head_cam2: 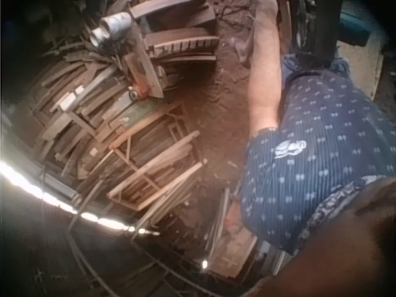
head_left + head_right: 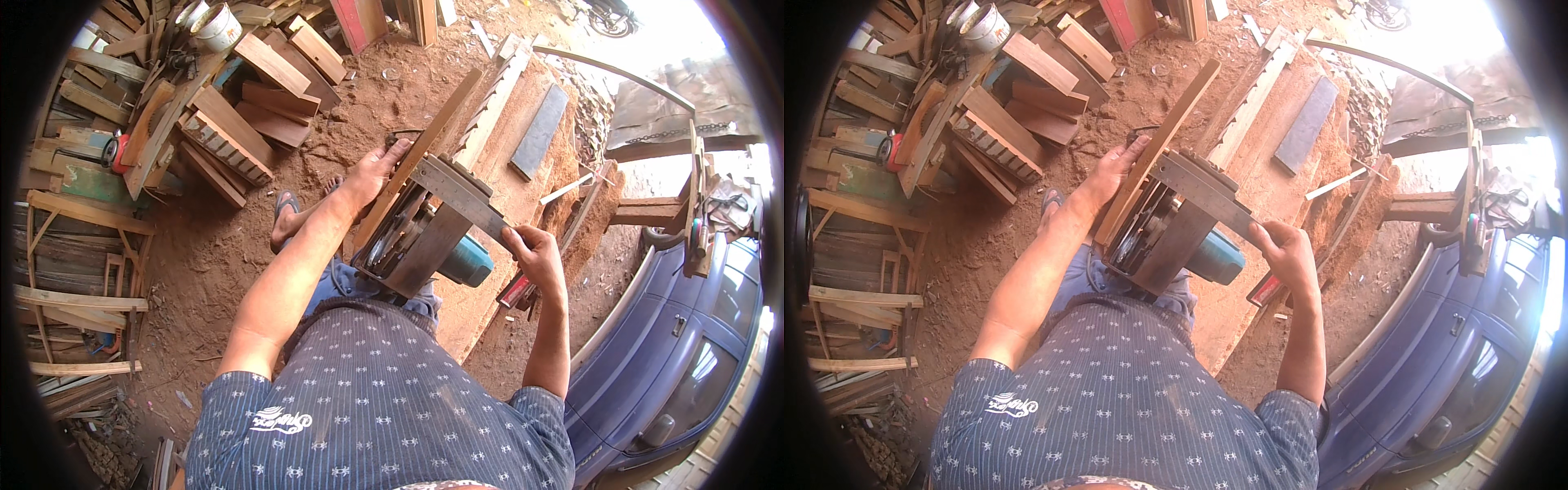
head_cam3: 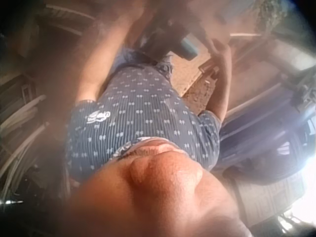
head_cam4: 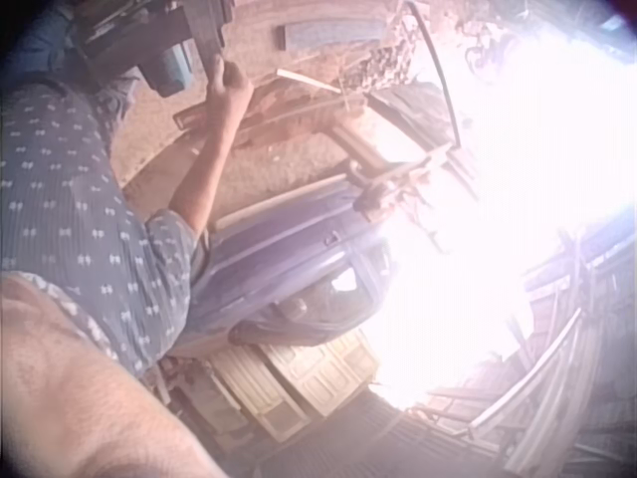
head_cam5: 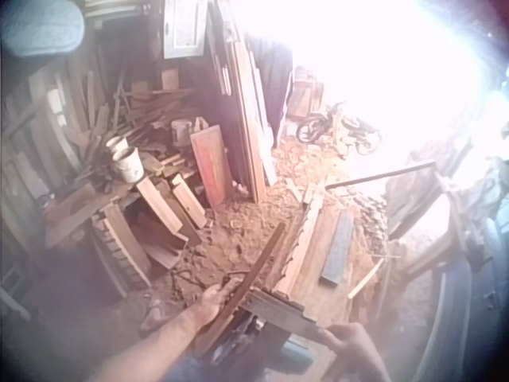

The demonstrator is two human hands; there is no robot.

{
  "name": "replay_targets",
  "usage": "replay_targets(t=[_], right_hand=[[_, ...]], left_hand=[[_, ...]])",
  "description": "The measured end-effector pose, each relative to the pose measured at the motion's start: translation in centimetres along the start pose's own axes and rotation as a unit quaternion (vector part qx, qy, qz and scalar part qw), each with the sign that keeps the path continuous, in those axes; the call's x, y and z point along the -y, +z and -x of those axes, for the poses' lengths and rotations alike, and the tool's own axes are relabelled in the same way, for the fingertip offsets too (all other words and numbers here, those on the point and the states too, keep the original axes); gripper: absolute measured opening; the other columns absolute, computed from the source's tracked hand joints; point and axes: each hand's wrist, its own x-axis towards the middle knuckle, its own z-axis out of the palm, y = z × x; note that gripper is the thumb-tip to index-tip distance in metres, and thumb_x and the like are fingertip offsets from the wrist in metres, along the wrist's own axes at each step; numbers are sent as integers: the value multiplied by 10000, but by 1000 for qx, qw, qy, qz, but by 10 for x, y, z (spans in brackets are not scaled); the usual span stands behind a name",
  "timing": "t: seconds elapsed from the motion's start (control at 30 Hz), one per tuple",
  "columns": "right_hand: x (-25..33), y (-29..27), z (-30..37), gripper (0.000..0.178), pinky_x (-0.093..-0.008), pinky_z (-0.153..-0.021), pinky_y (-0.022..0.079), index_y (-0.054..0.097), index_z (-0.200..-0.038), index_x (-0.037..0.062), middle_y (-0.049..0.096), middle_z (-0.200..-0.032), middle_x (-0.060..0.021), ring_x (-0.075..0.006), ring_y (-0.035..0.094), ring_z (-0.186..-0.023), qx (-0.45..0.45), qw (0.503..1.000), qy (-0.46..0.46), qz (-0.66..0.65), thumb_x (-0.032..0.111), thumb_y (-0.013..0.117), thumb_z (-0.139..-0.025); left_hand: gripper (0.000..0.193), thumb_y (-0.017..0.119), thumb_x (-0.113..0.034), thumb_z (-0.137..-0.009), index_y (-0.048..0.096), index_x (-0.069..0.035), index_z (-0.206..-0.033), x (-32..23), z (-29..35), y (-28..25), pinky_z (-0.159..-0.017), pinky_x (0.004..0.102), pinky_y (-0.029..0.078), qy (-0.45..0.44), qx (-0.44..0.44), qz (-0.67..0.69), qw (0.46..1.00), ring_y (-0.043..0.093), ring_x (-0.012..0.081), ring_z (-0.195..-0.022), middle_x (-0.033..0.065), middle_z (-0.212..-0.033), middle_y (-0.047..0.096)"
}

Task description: The person uses a circular saw to cut a long wooden plank on a workbench. They adjust the saw's depth and guide, then make a cut along the length of the wood. The person also uses a metal ruler to measure and mark the wood before cutting.

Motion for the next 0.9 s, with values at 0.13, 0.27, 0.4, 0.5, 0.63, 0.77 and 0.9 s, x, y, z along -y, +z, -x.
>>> replay_targets(t=[0.13, 0.27, 0.4, 0.5, 0.63, 0.77, 0.9], right_hand=[[2, 0, -1, 428, -334, -679, 504, 740, -1022, -31, 714, -751, -135, -162, 651, -686, 1, 1000, 2, 11, 384, 672, -939], [5, -1, -2, 424, -339, -694, 508, 738, -1023, -28, 717, -767, -142, -168, 660, -710, -1, 1000, -8, 11, 382, 672, -939], [5, 0, -2, 424, -346, -711, 515, 736, -1029, -29, 724, -794, -151, -184, 671, -732, -1, 1000, -13, 8, 380, 668, -941], [8, 0, -2, 426, -352, -726, 519, 735, -1036, -29, 731, -812, -155, -198, 680, -747, 5, 1000, -10, 19, 380, 665, -941], [9, -1, -3, 430, -358, -749, 524, 735, -1044, -30, 739, -843, -166, -210, 694, -777, 8, 1000, -16, 22, 382, 666, -940], [7, 1, -3, 430, -360, -767, 527, 735, -1050, -28, 745, -873, -178, -218, 703, -805, 4, 1000, -15, 18, 381, 667, -939], [-3, 6, -5, 393, -307, -625, 460, 732, -1011, -31, 675, -738, -84, -127, 601, -675, -13, 999, -48, 5, 354, 672, -959]], left_hand=[[458, 605, -493, -983, 679, -74, -1153, 2, -1, -5, -559, 205, 517, 7, 2, -20, 1000, 627, 61, -668, 2, -852, 698], [460, 607, -495, -981, 680, -70, -1140, 2, 0, -5, -549, 206, 511, 13, -3, -14, 1000, 622, 58, -661, -5, -836, 692], [460, 605, -490, -984, 680, -62, -1137, 2, 0, -6, -541, 208, 508, 12, -6, -10, 1000, 622, 58, -659, -3, -833, 691], [456, 603, -485, -987, 683, -58, -1127, -1, 3, -6, -539, 206, 507, 14, 18, -18, 1000, 623, 57, -659, 0, -834, 693], [450, 597, -482, -992, 685, -61, -1122, 0, 2, -5, -532, 201, 508, 18, -1, -12, 1000, 625, 55, -647, -2, -832, 692], [443, 594, -476, -995, 684, -62, -1123, 1, -1, -7, -530, 197, 512, 21, 0, -26, 999, 628, 55, -638, 0, -839, 697], [443, 594, -476, -995, 685, -61, -1122, 3, -2, -9, -530, 196, 513, 16, 8, -14, 1000, 628, 54, -636, 1, -846, 700]])
